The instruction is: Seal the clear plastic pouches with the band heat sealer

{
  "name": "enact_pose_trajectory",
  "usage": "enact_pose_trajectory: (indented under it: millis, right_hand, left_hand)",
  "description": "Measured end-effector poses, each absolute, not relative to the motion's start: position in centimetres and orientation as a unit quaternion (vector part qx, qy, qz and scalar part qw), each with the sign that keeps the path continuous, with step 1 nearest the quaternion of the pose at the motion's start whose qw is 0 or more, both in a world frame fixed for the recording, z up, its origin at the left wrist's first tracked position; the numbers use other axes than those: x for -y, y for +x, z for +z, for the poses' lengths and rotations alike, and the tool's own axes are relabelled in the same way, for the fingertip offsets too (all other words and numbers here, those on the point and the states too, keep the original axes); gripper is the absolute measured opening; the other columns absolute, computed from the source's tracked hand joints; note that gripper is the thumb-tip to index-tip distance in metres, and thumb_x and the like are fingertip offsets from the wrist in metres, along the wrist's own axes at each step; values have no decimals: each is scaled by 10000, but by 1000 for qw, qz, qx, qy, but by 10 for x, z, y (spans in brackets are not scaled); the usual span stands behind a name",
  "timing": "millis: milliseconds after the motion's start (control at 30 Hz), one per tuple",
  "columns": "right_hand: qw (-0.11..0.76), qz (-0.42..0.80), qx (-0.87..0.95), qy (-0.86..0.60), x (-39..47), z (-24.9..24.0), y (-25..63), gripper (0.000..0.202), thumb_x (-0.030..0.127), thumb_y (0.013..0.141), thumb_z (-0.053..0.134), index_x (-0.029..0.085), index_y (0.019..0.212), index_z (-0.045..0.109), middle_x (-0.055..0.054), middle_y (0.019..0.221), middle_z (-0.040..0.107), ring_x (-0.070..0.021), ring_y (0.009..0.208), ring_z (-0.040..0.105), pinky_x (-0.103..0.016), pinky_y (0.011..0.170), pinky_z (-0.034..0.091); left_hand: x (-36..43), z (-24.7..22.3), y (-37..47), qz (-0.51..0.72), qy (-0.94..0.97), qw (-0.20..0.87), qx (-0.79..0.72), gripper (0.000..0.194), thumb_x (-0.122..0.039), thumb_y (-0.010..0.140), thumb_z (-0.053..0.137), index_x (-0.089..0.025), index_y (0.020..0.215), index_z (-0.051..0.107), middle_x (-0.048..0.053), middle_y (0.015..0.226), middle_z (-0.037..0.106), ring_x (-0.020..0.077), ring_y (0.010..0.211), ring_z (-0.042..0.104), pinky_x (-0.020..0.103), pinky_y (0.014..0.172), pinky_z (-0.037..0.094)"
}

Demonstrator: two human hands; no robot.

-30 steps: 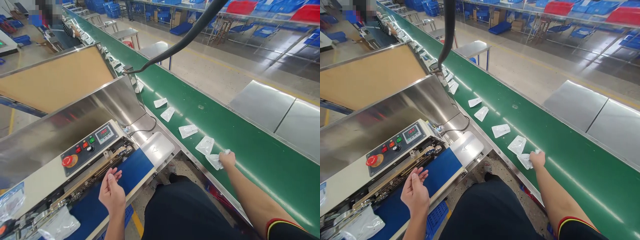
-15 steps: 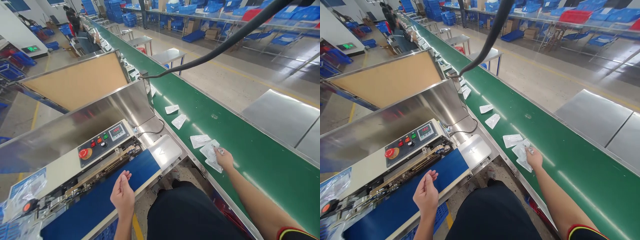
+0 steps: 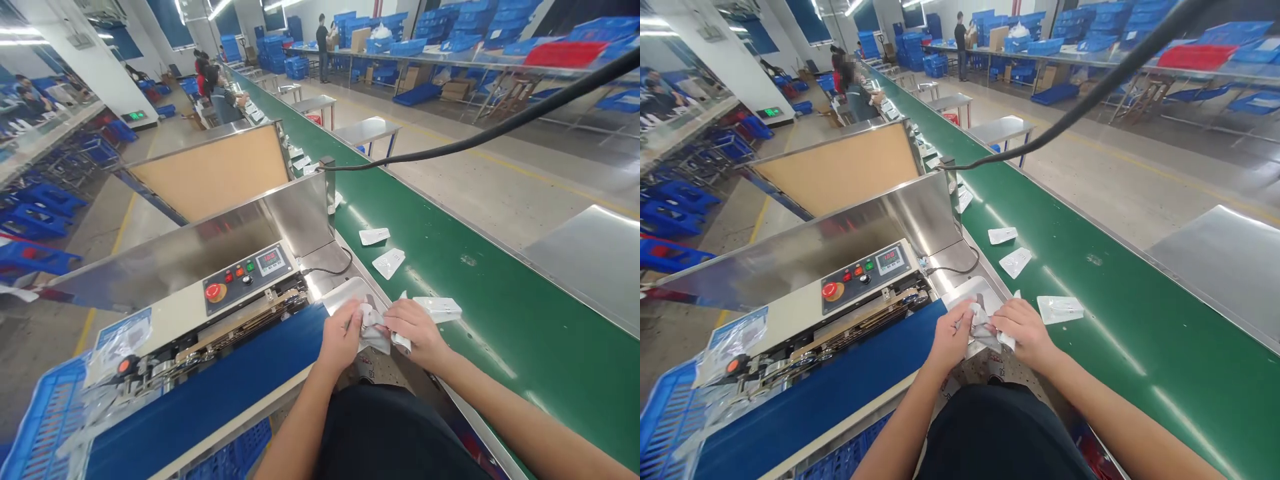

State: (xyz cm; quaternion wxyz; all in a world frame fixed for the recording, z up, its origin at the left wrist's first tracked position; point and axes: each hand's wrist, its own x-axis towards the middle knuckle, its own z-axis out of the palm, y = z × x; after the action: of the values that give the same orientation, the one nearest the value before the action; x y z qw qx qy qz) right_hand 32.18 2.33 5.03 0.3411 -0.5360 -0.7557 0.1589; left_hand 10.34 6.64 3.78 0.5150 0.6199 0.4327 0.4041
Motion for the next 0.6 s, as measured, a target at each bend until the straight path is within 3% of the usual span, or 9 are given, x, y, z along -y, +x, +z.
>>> enact_pose_trajectory:
  millis: [100,267,400,600]
  right_hand:
    - [333,248,704,-576,-33,57,295,394,549,995,621,247,745,663,-34,709,635,-204,707,560,-343,729,444]
    - [281,424,610,-607,-52,53,280,538,660,920,651,228,658,469,37,622,456,-141,620,423,-274,611,368]
    - [225,484,515,-671,-88,36,270,488,615,828,746,227,671,495,17,642,542,-146,608,480,-265,582,380]
    - [138,491,502,-699,-151,25,241,307,406,824,793,201,701,600,-41,709,677,-163,643,587,-252,581,413]
  left_hand:
    - [-63,38,92,398,633,496,-442,560,-595,1055,464,-193,858,799,65,818,729,223,793,644,302,802,507]
    - [-51,13,69,409,532,546,-501,579,-677,981,559,-162,791,744,23,732,637,170,692,511,268,662,409]
    - [-64,-19,66,447,334,606,-567,553,-692,832,727,-145,750,740,16,641,594,157,621,495,271,614,410]
    - [-92,-46,60,499,230,574,-607,477,-621,747,801,-148,805,764,-14,584,558,163,596,540,282,604,448]
